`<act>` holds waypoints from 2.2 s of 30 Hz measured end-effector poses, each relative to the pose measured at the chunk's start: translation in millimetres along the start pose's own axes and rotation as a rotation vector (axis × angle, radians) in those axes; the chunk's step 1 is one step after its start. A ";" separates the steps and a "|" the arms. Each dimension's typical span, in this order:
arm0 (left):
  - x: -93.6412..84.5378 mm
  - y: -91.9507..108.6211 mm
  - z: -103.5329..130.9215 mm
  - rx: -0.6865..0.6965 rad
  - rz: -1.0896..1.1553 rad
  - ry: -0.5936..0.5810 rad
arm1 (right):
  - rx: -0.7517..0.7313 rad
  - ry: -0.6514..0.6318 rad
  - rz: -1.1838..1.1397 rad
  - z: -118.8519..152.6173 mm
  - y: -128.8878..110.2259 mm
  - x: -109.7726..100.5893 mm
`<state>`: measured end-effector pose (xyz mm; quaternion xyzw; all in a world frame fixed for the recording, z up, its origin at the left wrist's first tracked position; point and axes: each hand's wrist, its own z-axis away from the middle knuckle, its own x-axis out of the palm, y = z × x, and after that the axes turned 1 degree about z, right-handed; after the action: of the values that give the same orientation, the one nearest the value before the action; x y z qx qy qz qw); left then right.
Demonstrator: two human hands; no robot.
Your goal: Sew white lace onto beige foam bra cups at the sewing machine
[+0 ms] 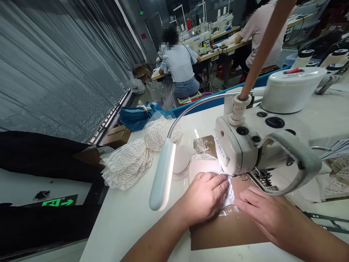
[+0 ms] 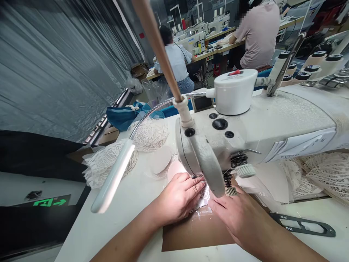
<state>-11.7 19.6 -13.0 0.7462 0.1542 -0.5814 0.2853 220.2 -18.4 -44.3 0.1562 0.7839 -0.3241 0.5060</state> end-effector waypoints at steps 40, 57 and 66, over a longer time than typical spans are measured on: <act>0.6 -10.4 -7.3 -0.088 -0.109 0.077 | 0.095 0.234 0.405 -12.1 9.1 5.4; -42.6 28.3 7.1 -0.335 0.079 -0.235 | 0.071 0.239 0.304 -7.8 11.4 -13.7; -19.3 23.6 -0.2 -0.135 0.108 -0.085 | -0.016 0.015 0.022 2.8 1.2 -8.3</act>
<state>-3.6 3.1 11.2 0.7072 0.1402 -0.5846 0.3722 226.4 -18.7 -38.1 0.1632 0.7885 -0.3108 0.5050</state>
